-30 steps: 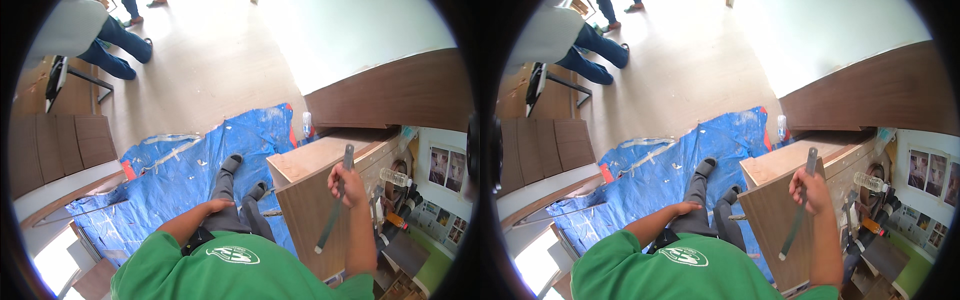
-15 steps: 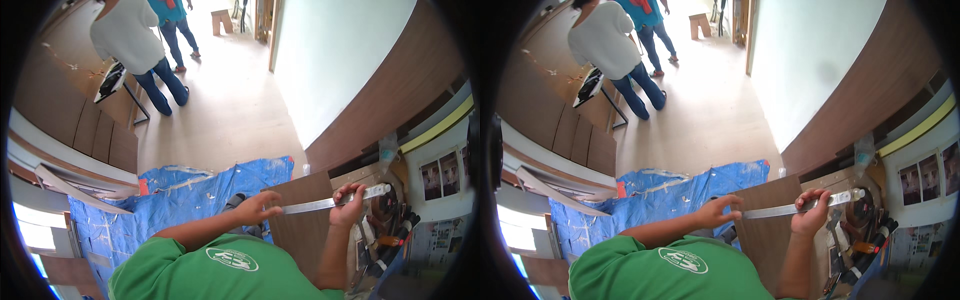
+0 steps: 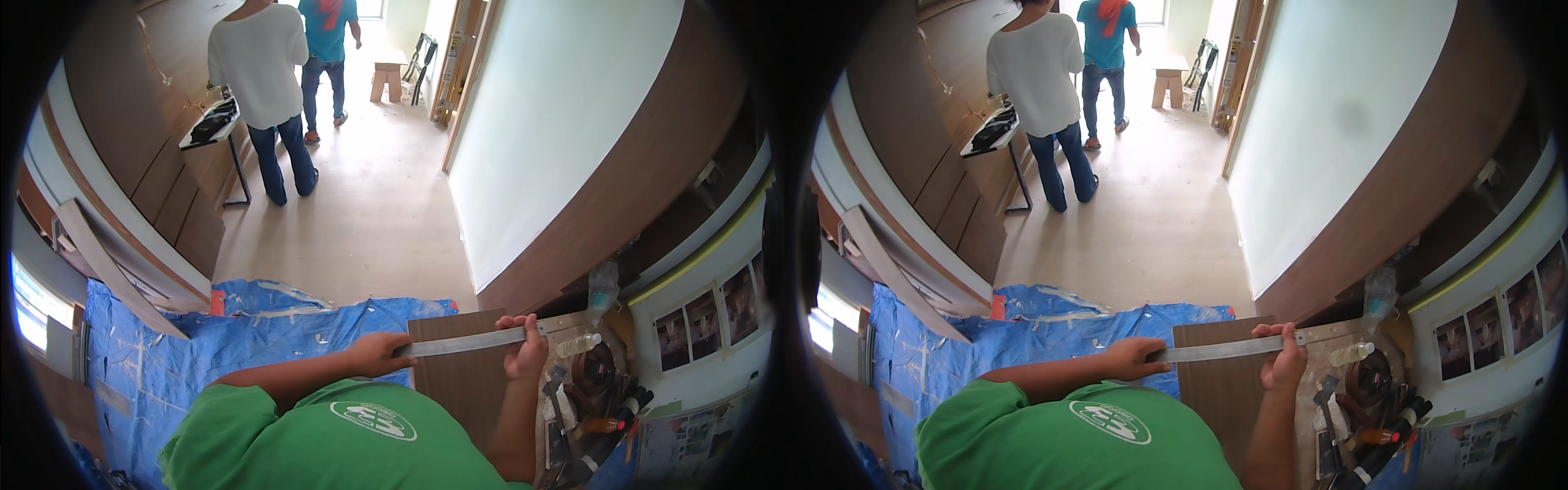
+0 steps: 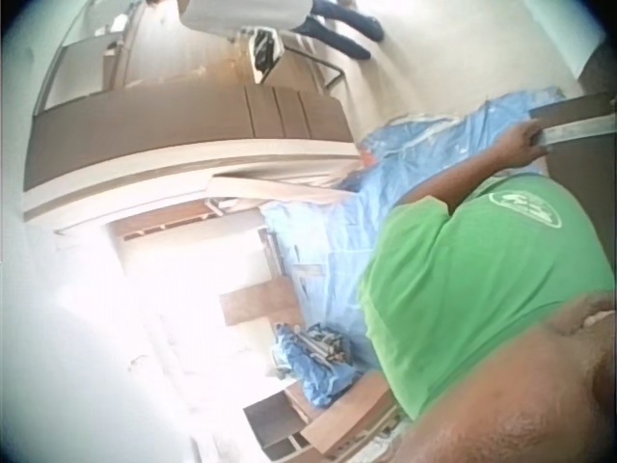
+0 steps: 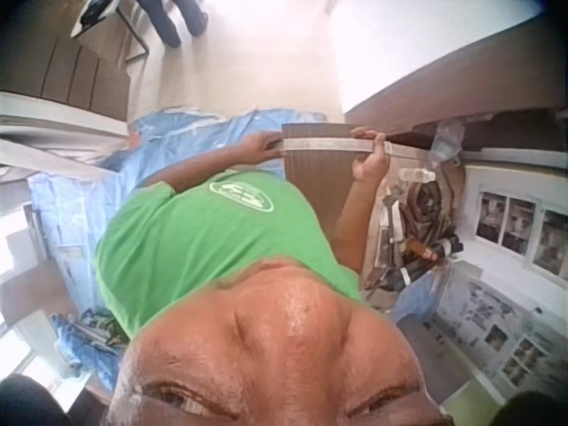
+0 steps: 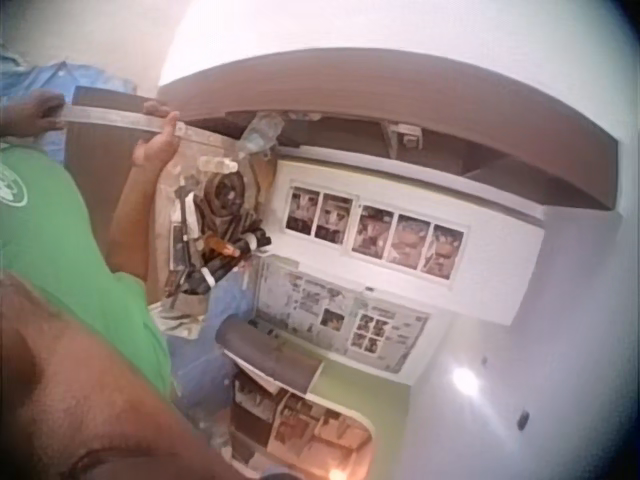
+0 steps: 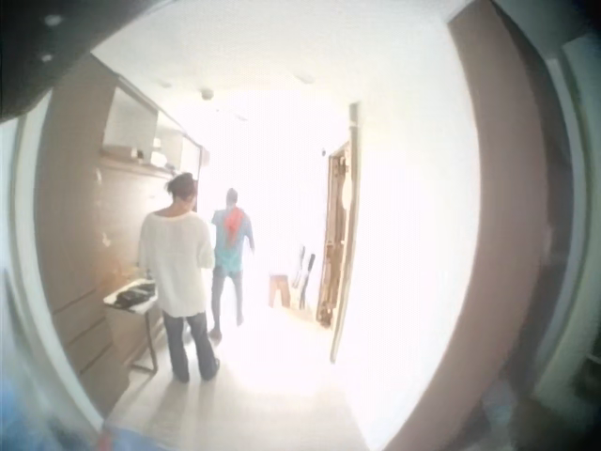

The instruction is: The person uses a hammer to tap a wooden drawer front onto a drawer box. They repeatedly adjust the alignment and strike the edges to secure the piece. The person then flips the drawer to inspect the back and continues tapping the edges.

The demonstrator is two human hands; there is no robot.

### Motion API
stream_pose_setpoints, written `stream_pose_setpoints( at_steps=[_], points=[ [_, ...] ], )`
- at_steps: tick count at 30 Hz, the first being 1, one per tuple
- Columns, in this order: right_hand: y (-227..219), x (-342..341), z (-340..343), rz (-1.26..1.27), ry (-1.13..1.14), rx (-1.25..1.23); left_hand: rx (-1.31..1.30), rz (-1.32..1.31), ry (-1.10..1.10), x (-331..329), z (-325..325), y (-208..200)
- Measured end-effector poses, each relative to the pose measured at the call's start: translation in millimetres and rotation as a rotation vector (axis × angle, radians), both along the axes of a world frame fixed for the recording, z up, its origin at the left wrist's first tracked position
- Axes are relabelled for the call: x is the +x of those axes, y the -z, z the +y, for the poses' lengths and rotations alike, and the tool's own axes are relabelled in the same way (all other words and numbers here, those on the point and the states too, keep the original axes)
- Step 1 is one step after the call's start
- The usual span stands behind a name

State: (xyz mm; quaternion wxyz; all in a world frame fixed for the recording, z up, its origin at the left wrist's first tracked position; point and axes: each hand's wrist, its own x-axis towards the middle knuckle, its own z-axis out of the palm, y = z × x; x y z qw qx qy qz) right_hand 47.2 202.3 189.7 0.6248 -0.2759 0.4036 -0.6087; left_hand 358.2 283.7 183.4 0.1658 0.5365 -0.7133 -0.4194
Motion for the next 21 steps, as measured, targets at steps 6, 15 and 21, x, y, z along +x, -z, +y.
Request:
stream_pose_setpoints(
  at_steps=[6, 15, 21],
  points=[
    [-6.5, 29.6, -12.9, 0.052, 0.084, -0.009, 0.000, -0.064, -0.191, 52.3, 50.9, 6.6],
    [43.6, 114.8, 7.1, 0.621, -0.691, -0.070, 0.123, -0.147, -0.874, 154.2, 170.6, 116.6],
    [90.5, 125.8, 53.6, 0.779, -0.792, -0.007, 0.255, -0.395, -1.182, 225.5, 302.9, 263.8]
  ],
)
